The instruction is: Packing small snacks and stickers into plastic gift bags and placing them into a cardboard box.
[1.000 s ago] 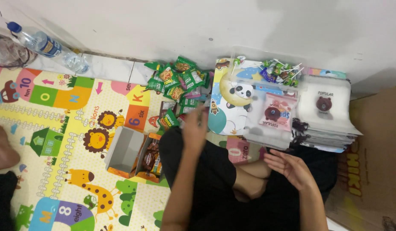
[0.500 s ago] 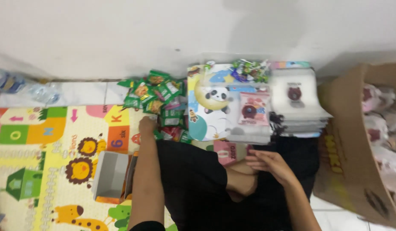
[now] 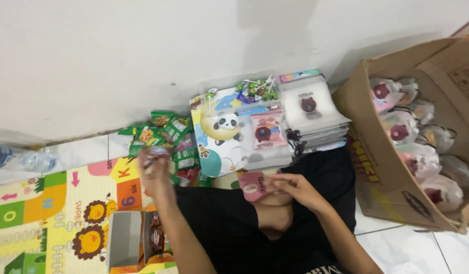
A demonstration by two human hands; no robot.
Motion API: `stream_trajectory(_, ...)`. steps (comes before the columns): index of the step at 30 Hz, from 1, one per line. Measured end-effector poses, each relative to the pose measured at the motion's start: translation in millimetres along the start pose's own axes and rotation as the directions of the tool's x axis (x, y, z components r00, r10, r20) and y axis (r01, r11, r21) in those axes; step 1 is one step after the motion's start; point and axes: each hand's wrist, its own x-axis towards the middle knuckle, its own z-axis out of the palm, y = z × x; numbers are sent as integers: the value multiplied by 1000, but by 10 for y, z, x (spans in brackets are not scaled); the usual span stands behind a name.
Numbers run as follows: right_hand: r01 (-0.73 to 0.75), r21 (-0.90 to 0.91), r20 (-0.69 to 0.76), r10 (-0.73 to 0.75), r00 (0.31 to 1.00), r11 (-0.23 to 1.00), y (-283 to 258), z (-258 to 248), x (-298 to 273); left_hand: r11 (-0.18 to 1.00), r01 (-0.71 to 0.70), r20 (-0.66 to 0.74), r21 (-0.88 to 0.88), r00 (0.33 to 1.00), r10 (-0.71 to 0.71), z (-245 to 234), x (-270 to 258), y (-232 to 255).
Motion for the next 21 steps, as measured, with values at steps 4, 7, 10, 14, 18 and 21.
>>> stream_trajectory(4, 125, 2, 23, -125, 992, 992, -198, 80, -34, 906, 270, 498, -326, 864, -78, 200, -787, 29)
stream_trajectory(7, 237, 172, 59, -250, 967, 956, -144, 52, 37, 802, 546, 789, -242, 592, -165, 278, -1243, -137)
stream_trajectory(10, 267, 93, -83, -260, 962, 959, -95, 58, 14, 865, 476, 831, 156, 410, -375, 229, -1512, -519)
stream_trajectory(14, 374, 13, -227, -362, 904, 927, -74, 99, -142, 925, 362, 811, 115, 503, -298, 307, -1770, -244)
stream_trajectory(18, 385, 3, -351, -359, 865, 923, 141, 185, -244, 973, 125, 663, 192, 715, -223, 315, -1929, -48)
stream_trajectory(21, 387, 31, -408, -342, 847, 922, 147, 173, -331, 987, 34, 626, 157, 770, -126, 243, -2013, 155)
